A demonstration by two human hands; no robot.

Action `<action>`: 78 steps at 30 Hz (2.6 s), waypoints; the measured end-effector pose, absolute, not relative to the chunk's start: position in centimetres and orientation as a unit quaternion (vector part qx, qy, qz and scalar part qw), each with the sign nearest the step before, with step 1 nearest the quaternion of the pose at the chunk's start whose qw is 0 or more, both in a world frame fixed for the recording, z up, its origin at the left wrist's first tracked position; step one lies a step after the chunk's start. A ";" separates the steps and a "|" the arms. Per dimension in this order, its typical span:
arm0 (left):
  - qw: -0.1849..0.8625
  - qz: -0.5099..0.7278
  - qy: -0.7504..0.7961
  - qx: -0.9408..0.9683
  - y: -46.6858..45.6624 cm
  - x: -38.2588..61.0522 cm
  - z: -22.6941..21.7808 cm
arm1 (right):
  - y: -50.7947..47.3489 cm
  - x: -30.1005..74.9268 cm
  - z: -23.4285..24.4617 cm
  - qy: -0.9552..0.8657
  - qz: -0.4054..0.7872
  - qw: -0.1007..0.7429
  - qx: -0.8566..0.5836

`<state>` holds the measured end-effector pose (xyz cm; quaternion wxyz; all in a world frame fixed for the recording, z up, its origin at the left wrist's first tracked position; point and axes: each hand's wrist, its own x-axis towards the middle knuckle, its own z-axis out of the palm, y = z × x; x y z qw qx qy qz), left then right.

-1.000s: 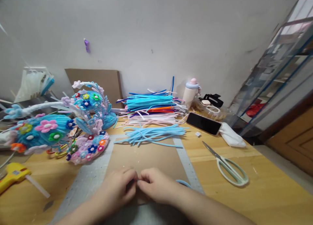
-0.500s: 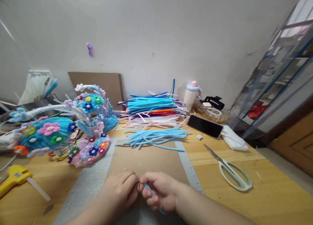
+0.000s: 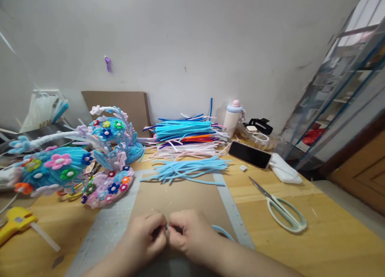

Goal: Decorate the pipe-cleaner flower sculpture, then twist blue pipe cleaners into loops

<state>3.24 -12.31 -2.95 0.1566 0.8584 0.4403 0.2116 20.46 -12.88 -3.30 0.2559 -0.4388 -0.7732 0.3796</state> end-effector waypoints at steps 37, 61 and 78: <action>0.173 0.157 0.345 0.909 -11.9 2.6 -1.9 | -11.7 21.0 -3.6 -0.334 0.850 0.218 -0.345; 0.476 0.189 0.462 0.724 -11.7 3.7 -3.0 | -13.2 21.4 -1.5 -0.804 0.329 0.203 -0.452; 0.282 0.156 0.390 0.863 -12.6 3.2 -1.9 | -12.2 20.4 -3.3 -0.596 0.567 0.303 -0.481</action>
